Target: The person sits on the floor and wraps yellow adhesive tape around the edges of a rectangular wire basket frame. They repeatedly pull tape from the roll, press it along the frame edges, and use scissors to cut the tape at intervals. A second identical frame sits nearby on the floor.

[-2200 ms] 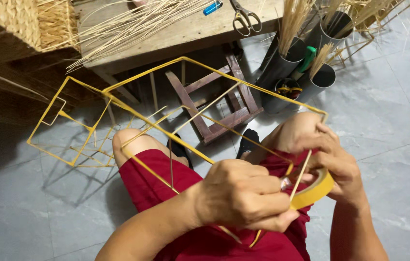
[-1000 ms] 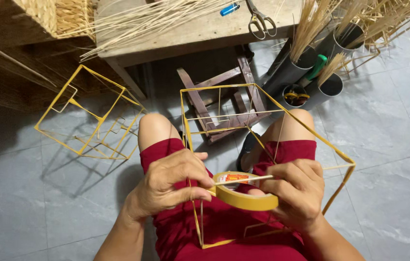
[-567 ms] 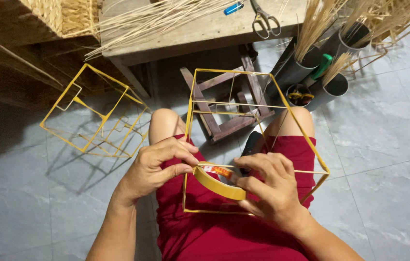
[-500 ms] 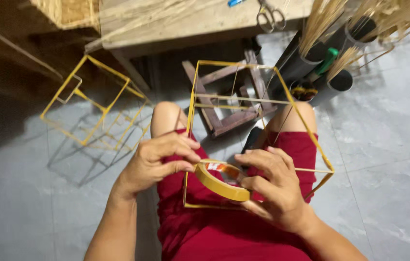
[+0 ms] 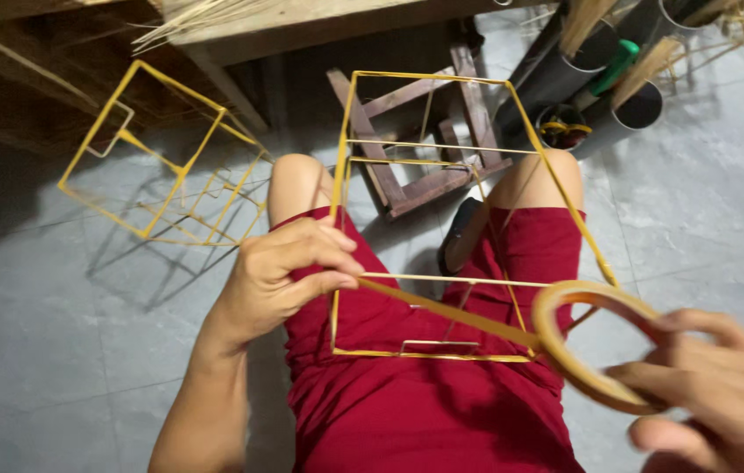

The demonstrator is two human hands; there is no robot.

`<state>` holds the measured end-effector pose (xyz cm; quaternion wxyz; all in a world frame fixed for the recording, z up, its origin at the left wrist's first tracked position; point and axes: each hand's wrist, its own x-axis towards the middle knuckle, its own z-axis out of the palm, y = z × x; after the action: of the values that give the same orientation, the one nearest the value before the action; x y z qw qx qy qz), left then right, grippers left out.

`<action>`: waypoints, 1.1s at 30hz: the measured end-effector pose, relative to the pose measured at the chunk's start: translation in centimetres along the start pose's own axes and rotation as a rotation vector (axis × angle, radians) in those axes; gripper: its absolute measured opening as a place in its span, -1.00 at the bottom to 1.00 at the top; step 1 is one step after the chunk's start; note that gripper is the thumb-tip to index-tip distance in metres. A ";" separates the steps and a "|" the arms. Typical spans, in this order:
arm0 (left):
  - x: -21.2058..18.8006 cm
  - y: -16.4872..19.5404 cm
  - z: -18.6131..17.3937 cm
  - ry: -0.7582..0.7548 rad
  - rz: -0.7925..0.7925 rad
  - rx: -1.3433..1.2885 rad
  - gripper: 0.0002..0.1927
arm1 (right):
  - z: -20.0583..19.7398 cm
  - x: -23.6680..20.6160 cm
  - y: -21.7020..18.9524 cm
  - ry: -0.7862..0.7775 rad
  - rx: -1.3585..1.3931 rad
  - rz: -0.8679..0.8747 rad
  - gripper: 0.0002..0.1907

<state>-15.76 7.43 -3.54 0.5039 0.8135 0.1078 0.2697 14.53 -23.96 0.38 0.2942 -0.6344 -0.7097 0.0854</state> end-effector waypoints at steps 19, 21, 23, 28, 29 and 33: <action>1.7 0.8 3.8 0.062 -0.210 0.180 -0.93 | 1.3 -4.2 6.6 0.342 -0.328 0.439 -0.64; 1.6 0.9 3.8 0.067 -0.201 0.182 -0.94 | 1.6 -4.4 7.1 0.335 -0.316 0.428 -0.65; 1.6 1.1 3.9 0.079 -0.202 0.196 -0.95 | 2.0 -4.5 7.6 0.336 -0.300 0.421 -0.65; 1.9 1.7 4.5 0.111 -0.202 0.252 -0.93 | 2.6 -3.3 7.8 0.322 -0.260 0.427 -0.68; 1.9 1.9 4.6 0.120 -0.209 0.273 -0.90 | 2.4 -2.8 7.5 0.296 -0.263 0.441 -0.70; 2.0 2.5 4.1 0.095 -0.152 0.198 -0.86 | 1.8 0.0 4.8 0.266 -0.409 0.333 -0.73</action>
<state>-12.10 4.05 -2.15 0.4345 0.8350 0.2188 0.2570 17.65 -22.63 -3.47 0.2326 -0.7939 -0.5534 -0.0961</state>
